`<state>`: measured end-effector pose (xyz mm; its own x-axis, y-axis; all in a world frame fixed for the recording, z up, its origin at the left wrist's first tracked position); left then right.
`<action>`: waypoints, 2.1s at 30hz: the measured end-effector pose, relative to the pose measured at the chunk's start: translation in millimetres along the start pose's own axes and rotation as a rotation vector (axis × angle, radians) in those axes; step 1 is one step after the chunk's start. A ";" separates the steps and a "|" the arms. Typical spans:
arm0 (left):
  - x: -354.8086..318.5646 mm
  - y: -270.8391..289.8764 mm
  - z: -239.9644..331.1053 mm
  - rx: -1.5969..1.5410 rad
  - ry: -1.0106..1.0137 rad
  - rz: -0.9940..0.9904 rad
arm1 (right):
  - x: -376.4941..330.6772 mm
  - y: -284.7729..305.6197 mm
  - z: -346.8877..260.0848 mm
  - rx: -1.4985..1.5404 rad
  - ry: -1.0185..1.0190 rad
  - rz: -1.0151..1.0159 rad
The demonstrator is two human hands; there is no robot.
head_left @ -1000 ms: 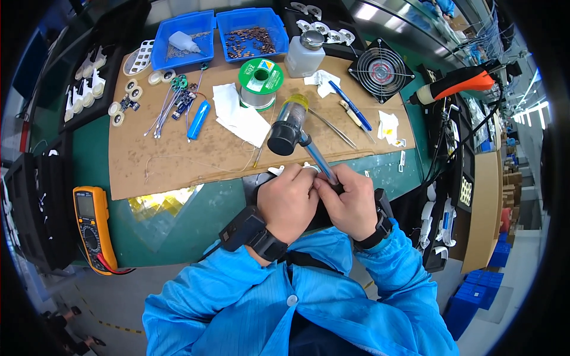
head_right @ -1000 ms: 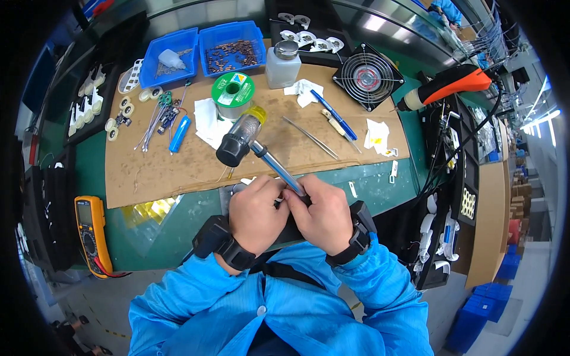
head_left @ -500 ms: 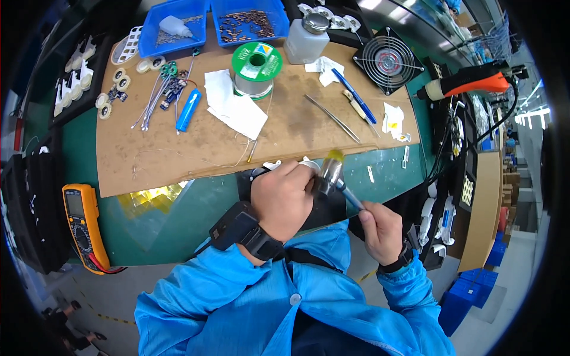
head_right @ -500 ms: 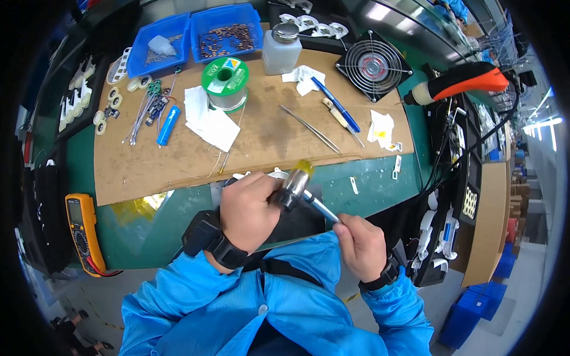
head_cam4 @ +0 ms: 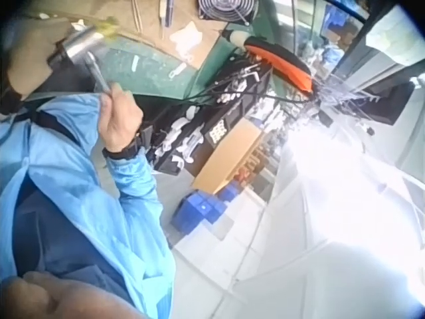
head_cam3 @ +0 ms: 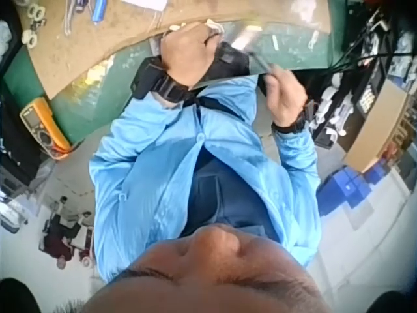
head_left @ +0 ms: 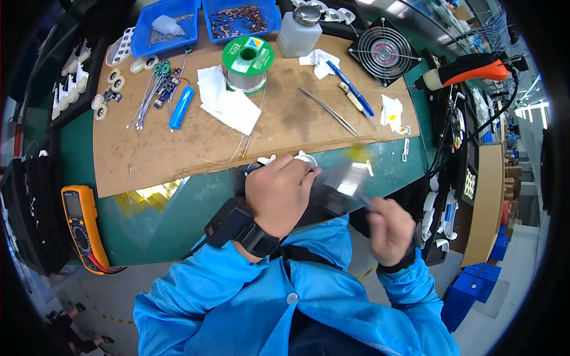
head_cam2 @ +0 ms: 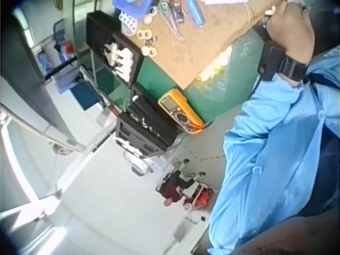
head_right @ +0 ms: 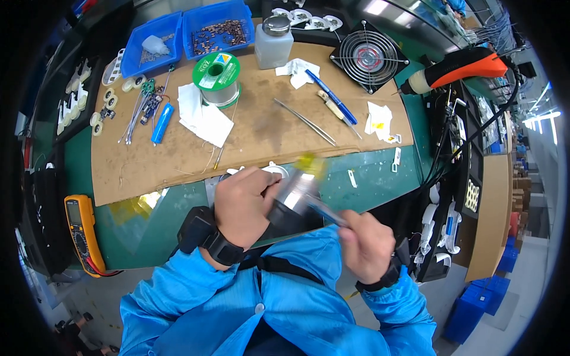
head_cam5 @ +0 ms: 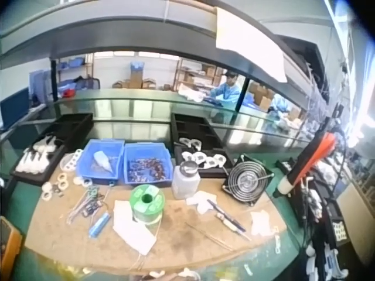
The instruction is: Assembling electronic parts and plastic housing on a factory workbench.
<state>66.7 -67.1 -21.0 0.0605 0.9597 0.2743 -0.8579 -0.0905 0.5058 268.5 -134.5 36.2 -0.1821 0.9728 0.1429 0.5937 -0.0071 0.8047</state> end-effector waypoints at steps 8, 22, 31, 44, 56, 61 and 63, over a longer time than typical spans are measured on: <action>-1.6 -2.7 -2.7 0.004 0.003 0.006 | 1.4 -2.7 -5.7 0.016 -0.001 -0.016; 1.1 -1.2 1.9 0.027 -0.047 0.007 | -7.9 -13.4 9.2 0.035 -0.079 0.039; 7.7 1.9 9.0 0.019 -0.009 -0.013 | 29.0 -3.1 15.7 0.378 -0.224 0.080; 5.4 31.6 -12.3 -0.477 0.476 -0.137 | 62.6 -58.5 5.8 0.350 -0.107 -0.104; 28.4 94.7 -6.1 -0.418 0.336 0.041 | 127.8 -28.6 -32.0 0.364 -0.081 -0.158; 98.6 123.1 -14.5 -0.444 0.271 0.220 | 229.7 -52.8 -57.4 0.372 0.139 -0.061; 120.6 113.3 -26.1 -0.463 0.256 0.194 | 249.5 -71.0 -56.3 0.306 0.041 -0.153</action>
<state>-36.5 45.3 48.0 -0.1974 0.9762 0.0898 -0.9788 -0.2014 0.0383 136.8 95.8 47.1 -0.3148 0.9471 0.0621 0.7635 0.2138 0.6094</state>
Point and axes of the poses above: each hand's wrist, its own x-axis towards the middle knuckle, its own y-axis out of the back of the hand, z = x × y, the point moved 7 cm from there along x, towards the middle knuckle, and after that the axes turned 3 degrees about x, right-handed, at the moved point
